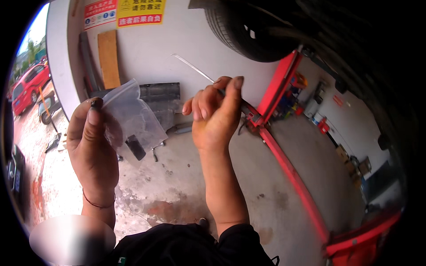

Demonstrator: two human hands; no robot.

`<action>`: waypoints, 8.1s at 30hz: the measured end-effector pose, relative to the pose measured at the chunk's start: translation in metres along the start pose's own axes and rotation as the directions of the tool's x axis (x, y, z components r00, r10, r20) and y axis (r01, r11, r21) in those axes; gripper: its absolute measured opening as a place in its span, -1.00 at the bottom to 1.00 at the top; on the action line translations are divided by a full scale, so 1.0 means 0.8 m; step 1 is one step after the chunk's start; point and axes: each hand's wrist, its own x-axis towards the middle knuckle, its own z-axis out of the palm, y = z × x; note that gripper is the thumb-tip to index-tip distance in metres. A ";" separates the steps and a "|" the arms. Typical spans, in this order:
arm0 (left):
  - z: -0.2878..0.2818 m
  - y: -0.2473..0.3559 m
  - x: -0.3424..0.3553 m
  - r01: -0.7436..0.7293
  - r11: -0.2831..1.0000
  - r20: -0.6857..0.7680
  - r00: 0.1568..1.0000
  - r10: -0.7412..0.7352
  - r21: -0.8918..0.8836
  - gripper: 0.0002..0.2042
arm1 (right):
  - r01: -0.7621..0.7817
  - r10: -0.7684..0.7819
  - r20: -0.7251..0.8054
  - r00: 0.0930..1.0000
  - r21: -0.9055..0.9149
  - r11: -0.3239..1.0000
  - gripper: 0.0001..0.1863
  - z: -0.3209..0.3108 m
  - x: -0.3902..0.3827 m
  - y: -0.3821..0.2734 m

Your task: The person opens a plastic bag containing small parts at a workbench, then walks to a vehicle raised on a lift. They use a screwdriver to manipulate a component underneath the vehicle, appearing to install or adjust a part.

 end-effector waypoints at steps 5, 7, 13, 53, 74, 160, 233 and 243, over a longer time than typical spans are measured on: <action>0.000 0.006 -0.008 0.083 0.992 0.044 0.996 -0.079 -0.100 -0.74 | 0.083 -0.085 -0.034 0.996 -0.062 0.995 -0.63 0.009 -0.021 -0.020; 0.029 0.019 -0.017 0.221 0.869 0.153 0.974 -0.170 -0.443 -0.78 | -0.002 0.009 -0.142 0.990 0.050 0.999 -0.59 0.008 -0.027 -0.016; 0.123 -0.026 -0.041 0.169 0.716 0.192 0.980 -0.049 -0.678 -0.83 | -0.246 0.253 0.001 0.967 0.238 0.939 -0.57 -0.003 -0.044 -0.004; 0.092 0.004 0.060 0.276 0.873 0.391 0.914 -0.108 -0.402 -0.78 | 0.302 -0.229 0.237 0.944 -0.344 0.889 -0.64 0.012 -0.042 -0.112; 0.063 -0.001 0.041 0.202 0.965 0.320 0.937 -0.141 -0.167 -0.82 | 0.614 -0.593 0.416 0.689 -0.770 0.173 -0.71 0.008 0.011 -0.319; 0.191 0.090 0.089 0.383 0.685 0.522 0.853 -0.005 -0.619 -0.77 | 0.926 -0.179 0.914 0.364 -0.376 -0.040 -0.61 0.174 0.093 -0.284; 0.188 0.090 0.091 0.316 0.769 0.545 0.837 0.049 -0.555 -0.72 | 0.928 -0.168 0.919 0.357 -0.370 -0.051 -0.60 0.169 0.094 -0.285; 0.182 0.093 0.096 0.330 0.784 0.562 0.826 0.029 -0.525 -0.74 | 0.932 -0.177 0.922 0.345 -0.359 -0.049 -0.60 0.170 0.094 -0.284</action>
